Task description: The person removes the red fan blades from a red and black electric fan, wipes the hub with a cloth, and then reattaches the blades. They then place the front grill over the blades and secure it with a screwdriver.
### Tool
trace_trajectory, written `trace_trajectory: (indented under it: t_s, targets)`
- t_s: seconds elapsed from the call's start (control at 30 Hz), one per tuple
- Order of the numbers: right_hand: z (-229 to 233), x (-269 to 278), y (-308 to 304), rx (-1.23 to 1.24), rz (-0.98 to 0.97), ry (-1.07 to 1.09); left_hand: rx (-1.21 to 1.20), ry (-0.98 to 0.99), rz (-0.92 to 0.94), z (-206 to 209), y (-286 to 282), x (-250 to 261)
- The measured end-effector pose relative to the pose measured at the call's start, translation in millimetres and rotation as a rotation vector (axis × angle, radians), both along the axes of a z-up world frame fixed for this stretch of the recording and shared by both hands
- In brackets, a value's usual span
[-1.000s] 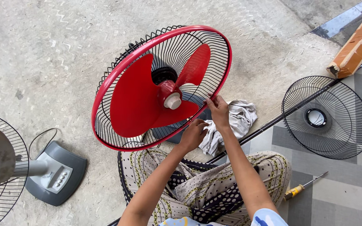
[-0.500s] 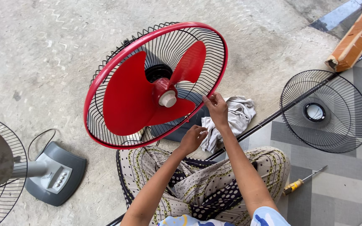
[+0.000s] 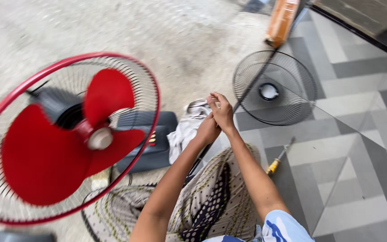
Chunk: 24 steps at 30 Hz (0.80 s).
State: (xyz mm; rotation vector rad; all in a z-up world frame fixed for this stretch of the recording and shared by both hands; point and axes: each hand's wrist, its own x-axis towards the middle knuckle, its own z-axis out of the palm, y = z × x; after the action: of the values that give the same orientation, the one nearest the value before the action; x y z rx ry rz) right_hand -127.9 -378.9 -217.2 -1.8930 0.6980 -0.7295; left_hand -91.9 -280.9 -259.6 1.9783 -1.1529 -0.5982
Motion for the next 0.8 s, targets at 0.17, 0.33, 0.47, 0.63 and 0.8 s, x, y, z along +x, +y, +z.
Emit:
trace_trajectory:
  t_s: [0.17, 0.33, 0.47, 0.63, 0.8]
  targets:
    - [-29, -68, -83, -0.046, -0.219, 0.03, -0.028, -0.133, -0.218, -15, -76, -40]
    - [-58, -125, -123, -0.283, -0.31, 0.359, 0.154, -0.05, -0.289, -37, -80, -43]
    - [-68, -140, -116, -0.378, -0.201, 0.612, 0.254, -0.031, -0.241, -49, -58, -21]
    - [-75, -144, -102, -0.389, -0.204, 0.694, 0.321, -0.041, -0.19, -51, -26, 3]
    - [-65, -141, -120, -0.599, -0.209, 0.547, 0.329, 0.006, -0.148, -34, -6, 14]
